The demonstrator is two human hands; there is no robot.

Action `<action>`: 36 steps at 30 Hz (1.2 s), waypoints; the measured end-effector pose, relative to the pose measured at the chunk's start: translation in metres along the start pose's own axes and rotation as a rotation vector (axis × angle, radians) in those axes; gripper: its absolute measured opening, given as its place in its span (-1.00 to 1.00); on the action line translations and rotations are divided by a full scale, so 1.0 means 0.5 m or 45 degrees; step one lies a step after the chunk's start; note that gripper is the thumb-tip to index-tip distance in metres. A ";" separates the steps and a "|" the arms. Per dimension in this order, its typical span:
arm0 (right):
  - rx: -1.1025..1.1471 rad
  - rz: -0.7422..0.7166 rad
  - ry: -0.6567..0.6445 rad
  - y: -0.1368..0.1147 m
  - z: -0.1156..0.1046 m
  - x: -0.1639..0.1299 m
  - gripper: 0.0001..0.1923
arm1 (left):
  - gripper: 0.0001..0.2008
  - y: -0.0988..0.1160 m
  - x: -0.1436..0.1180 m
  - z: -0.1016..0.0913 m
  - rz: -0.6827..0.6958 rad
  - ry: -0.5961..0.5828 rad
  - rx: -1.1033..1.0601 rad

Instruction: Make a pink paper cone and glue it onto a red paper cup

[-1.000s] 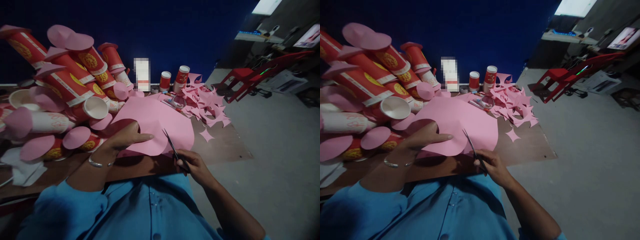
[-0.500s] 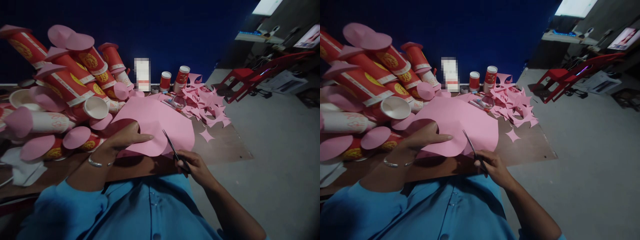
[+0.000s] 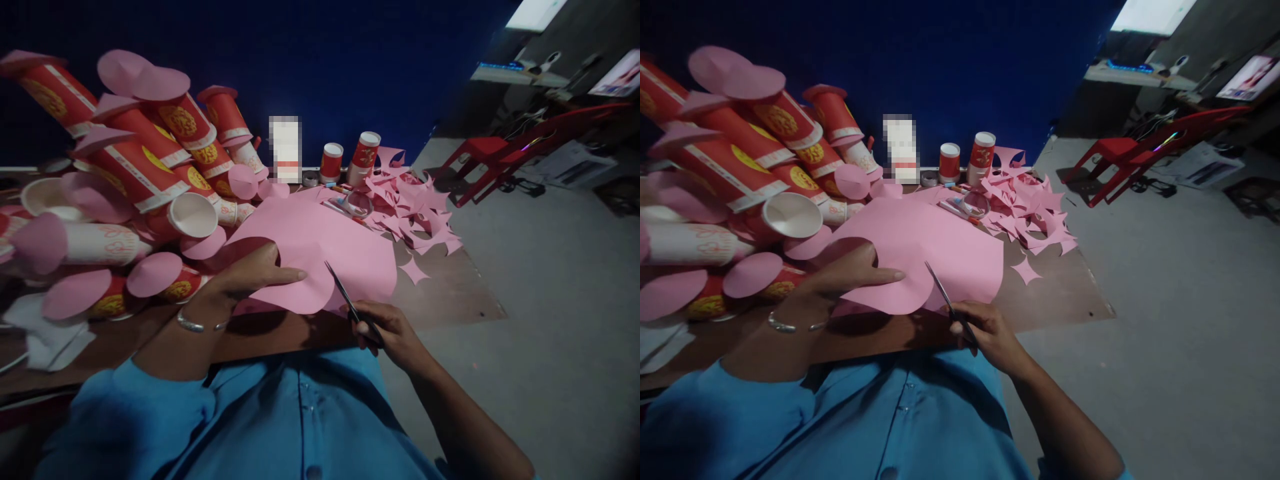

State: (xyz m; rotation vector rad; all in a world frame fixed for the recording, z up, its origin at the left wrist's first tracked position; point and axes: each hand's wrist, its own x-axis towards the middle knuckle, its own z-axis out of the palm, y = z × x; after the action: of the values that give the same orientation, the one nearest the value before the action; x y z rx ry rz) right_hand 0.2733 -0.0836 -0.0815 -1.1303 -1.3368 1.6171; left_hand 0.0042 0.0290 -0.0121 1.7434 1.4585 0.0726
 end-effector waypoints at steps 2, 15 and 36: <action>0.003 -0.002 -0.009 0.001 -0.001 0.000 -0.55 | -0.39 -0.001 -0.001 -0.001 0.020 -0.007 -0.018; 0.031 0.021 -0.033 0.003 -0.005 -0.002 -0.58 | -0.44 -0.015 0.007 0.000 0.085 -0.011 -0.092; 0.090 0.094 -0.043 0.011 -0.015 -0.005 -0.57 | -0.34 -0.014 0.005 -0.005 0.037 0.045 0.050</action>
State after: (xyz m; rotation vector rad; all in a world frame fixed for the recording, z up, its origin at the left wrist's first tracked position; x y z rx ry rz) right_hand 0.2811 -0.0844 -0.0869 -1.1266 -1.2622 1.7303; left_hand -0.0018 0.0321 -0.0158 1.8031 1.4691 0.0910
